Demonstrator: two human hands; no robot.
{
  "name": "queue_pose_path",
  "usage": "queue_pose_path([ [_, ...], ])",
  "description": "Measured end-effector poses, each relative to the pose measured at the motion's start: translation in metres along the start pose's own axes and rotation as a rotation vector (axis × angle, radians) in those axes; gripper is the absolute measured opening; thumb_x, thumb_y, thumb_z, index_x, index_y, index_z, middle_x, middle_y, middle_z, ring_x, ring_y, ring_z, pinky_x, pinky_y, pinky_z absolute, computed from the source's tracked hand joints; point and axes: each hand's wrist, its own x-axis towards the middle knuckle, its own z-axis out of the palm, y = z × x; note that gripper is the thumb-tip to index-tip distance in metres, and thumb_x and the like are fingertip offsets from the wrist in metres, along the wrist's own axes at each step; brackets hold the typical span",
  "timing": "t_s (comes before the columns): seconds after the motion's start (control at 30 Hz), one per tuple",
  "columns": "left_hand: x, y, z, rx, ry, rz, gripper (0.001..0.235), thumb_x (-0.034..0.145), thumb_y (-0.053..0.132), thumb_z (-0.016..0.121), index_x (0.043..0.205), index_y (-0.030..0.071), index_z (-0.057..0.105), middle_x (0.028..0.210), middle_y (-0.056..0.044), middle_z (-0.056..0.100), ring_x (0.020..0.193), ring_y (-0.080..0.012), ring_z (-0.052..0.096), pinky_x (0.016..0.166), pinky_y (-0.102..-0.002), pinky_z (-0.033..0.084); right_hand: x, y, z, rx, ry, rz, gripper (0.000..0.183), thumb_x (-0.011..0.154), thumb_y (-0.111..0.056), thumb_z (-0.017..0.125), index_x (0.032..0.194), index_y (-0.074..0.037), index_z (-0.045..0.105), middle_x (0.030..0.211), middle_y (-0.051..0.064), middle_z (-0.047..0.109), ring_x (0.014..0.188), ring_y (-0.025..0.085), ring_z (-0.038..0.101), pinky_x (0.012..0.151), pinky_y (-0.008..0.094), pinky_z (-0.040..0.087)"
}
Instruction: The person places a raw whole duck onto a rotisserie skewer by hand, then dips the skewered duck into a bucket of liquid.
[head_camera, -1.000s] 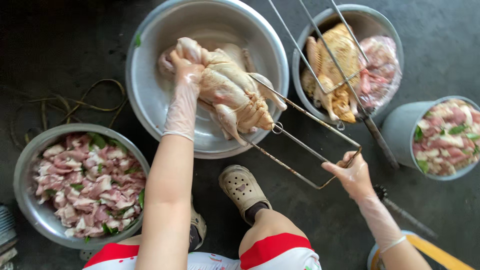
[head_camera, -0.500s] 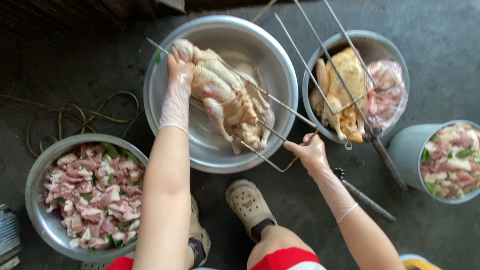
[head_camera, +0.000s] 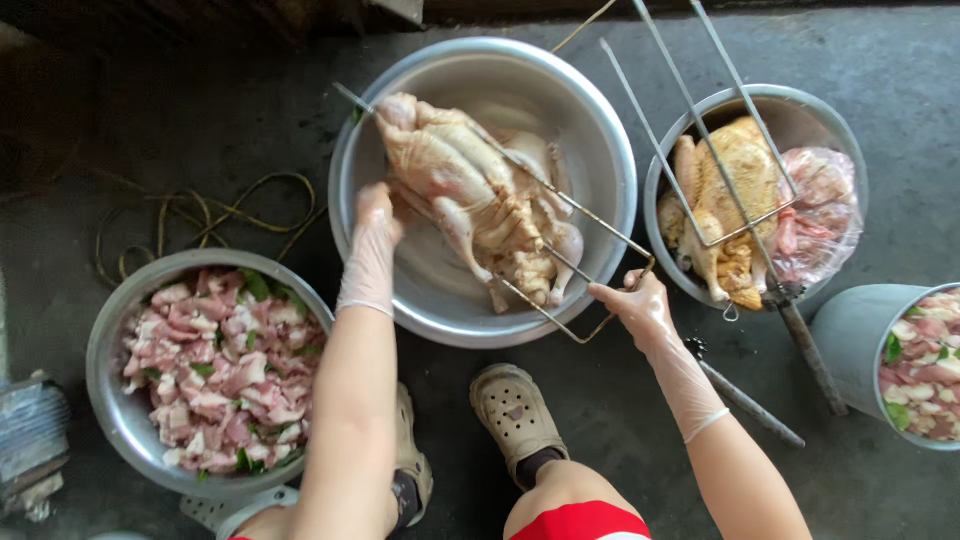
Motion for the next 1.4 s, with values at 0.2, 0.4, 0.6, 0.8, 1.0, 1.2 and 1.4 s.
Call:
queue_pose_path([
  [0.2,-0.075,-0.008,0.024,-0.157,-0.225,-0.131,0.057,0.092,0.038,0.052,0.138,0.006,0.049,0.137,-0.019,0.058,0.118,-0.0353,0.062,0.098,-0.055,0.055,-0.005,-0.006,-0.01,0.01,-0.022,0.121,0.054,0.068,-0.023,0.093,0.087,-0.012,0.043,0.074,0.001,0.056,0.062,0.012,0.057,0.051,0.026,0.046],
  [0.4,-0.064,0.052,0.107,0.707,0.176,0.674,0.046,0.092,0.027,0.07,0.125,-0.004,0.064,0.126,-0.02,0.07,0.116,-0.0318,0.069,0.103,-0.047,0.056,-0.012,0.001,-0.009,-0.047,0.085,-0.148,0.054,0.07,-0.022,0.095,0.084,-0.01,0.044,0.072,0.0,0.055,0.063,0.007,0.05,0.053,0.024,0.044],
  [0.6,-0.07,0.044,0.161,1.609,0.023,1.238,0.023,0.093,0.022,0.067,0.113,0.014,0.074,0.119,-0.013,0.073,0.121,-0.0305,0.064,0.111,-0.057,0.038,-0.02,0.004,-0.003,-0.001,0.116,-0.09,0.054,0.071,-0.022,0.094,0.085,-0.009,0.044,0.071,-0.001,0.052,0.062,0.007,0.045,0.052,0.025,0.04],
  [0.8,-0.066,0.025,0.173,2.016,0.136,0.977,0.018,0.094,0.03,0.066,0.105,0.017,0.072,0.114,-0.016,0.069,0.119,-0.0353,0.058,0.11,-0.065,0.027,-0.026,-0.002,-0.019,-0.105,0.119,-0.127,0.053,0.07,-0.023,0.095,0.083,-0.008,0.046,0.069,-0.001,0.053,0.061,0.007,0.046,0.051,0.025,0.041],
  [1.0,-0.068,0.034,0.191,1.989,0.258,0.552,0.018,0.098,0.022,0.059,0.103,0.027,0.076,0.126,-0.01,0.068,0.128,-0.0297,0.055,0.125,-0.055,0.026,-0.028,-0.002,-0.02,-0.049,0.111,-0.093,0.054,0.069,-0.023,0.095,0.08,-0.009,0.044,0.067,-0.001,0.056,0.06,0.007,0.05,0.052,0.024,0.044],
  [1.2,-0.11,0.046,0.192,1.897,0.088,0.497,0.022,0.09,0.026,0.063,0.103,0.031,0.079,0.131,0.005,0.065,0.135,-0.0272,0.047,0.122,-0.059,0.014,-0.008,-0.011,-0.019,-0.031,0.038,0.016,0.056,0.066,-0.019,0.096,0.082,-0.012,0.043,0.067,0.0,0.054,0.057,0.01,0.047,0.049,0.027,0.04],
  [1.4,-0.124,0.053,0.165,1.812,-0.011,0.668,0.018,0.102,0.021,0.06,0.102,0.014,0.077,0.118,-0.001,0.073,0.123,-0.0193,0.063,0.124,-0.069,0.009,0.008,-0.026,-0.012,-0.015,-0.088,0.081,0.058,0.064,-0.021,0.095,0.079,-0.016,0.04,0.067,0.001,0.056,0.054,0.01,0.055,0.045,0.027,0.04],
])
